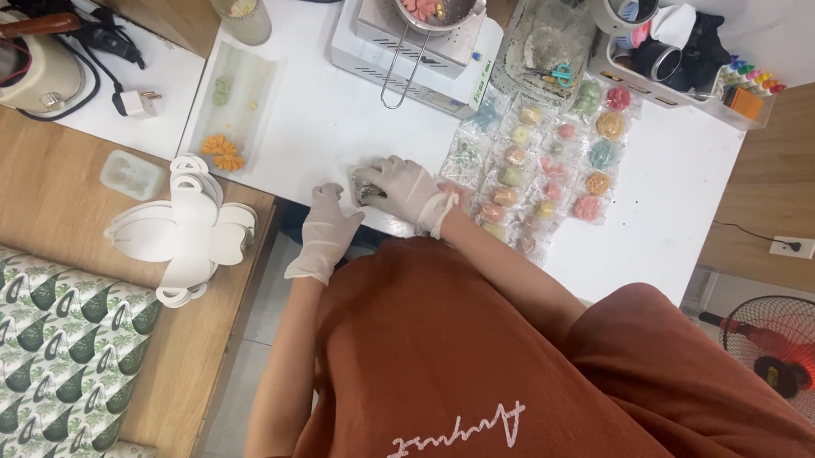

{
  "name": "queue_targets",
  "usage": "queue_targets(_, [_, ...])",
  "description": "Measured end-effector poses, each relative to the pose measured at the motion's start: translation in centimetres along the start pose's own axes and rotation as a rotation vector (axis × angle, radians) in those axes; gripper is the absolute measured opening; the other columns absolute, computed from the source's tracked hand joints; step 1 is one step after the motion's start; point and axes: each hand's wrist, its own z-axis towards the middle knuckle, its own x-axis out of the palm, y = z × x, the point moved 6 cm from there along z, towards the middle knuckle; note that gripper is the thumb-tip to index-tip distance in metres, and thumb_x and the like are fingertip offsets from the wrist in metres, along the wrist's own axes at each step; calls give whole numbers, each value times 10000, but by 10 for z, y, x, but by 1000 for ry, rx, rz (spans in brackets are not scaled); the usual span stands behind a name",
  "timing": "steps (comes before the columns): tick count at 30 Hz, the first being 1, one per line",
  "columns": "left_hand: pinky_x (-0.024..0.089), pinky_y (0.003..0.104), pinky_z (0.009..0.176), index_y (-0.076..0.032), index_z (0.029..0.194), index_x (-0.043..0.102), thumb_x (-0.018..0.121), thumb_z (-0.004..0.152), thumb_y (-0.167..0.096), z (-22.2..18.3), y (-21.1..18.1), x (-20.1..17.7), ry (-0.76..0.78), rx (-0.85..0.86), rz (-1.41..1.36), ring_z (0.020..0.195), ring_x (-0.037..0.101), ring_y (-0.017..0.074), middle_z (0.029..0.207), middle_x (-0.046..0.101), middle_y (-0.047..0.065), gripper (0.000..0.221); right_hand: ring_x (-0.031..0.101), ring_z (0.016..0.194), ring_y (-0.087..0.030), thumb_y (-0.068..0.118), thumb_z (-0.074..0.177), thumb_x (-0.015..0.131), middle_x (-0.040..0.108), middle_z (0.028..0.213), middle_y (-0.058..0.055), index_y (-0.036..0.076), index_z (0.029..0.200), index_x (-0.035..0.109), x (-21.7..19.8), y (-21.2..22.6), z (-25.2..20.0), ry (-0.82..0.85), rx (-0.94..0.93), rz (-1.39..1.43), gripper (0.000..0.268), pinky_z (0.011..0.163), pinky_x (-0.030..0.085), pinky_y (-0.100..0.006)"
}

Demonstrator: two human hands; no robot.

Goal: Packaging small decorative wax melts into individual plastic bags and placing them into white boxes.

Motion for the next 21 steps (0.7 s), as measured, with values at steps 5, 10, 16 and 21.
queue_targets(5, [529, 454, 918, -9, 1282, 523, 758, 890, -269, -37, 78, 27, -9, -394, -35, 1075, 646, 398, 1308, 553, 224, 526, 691, 944, -301, 166, 995, 645, 723, 1107, -134, 172, 1278, 720, 24, -16, 14, -62, 92, 61, 293, 864, 562, -401])
queue_targets(10, [545, 416, 964, -43, 1434, 478, 515, 1008, -186, -49, 113, 61, 75, -689, -494, 1128, 683, 353, 1296, 681, 208, 450, 709, 813, -260, 181, 1018, 575, 757, 985, -142, 140, 1155, 749, 33, -51, 11, 125, 661, 607, 225, 787, 600, -370])
queue_targets(16, [562, 366, 959, -45, 1400, 520, 511, 989, -87, -29, 86, 85, 135, -749, -1029, 1141, 688, 240, 1316, 661, 119, 413, 669, 956, -246, -7, 841, 733, 657, 1105, -184, 77, 1047, 787, 14, -48, 3, -5, 31, 164, 229, 896, 573, -316])
queue_targets(21, [510, 325, 1024, 1, 1355, 608, 620, 988, -86, -9, 35, 55, -101, -269, -817, 1195, 658, 226, 1306, 695, 137, 378, 716, 1003, -205, 53, 814, 782, 721, 1119, -96, 99, 990, 796, 40, -77, -15, -60, 293, 448, 183, 949, 577, -289])
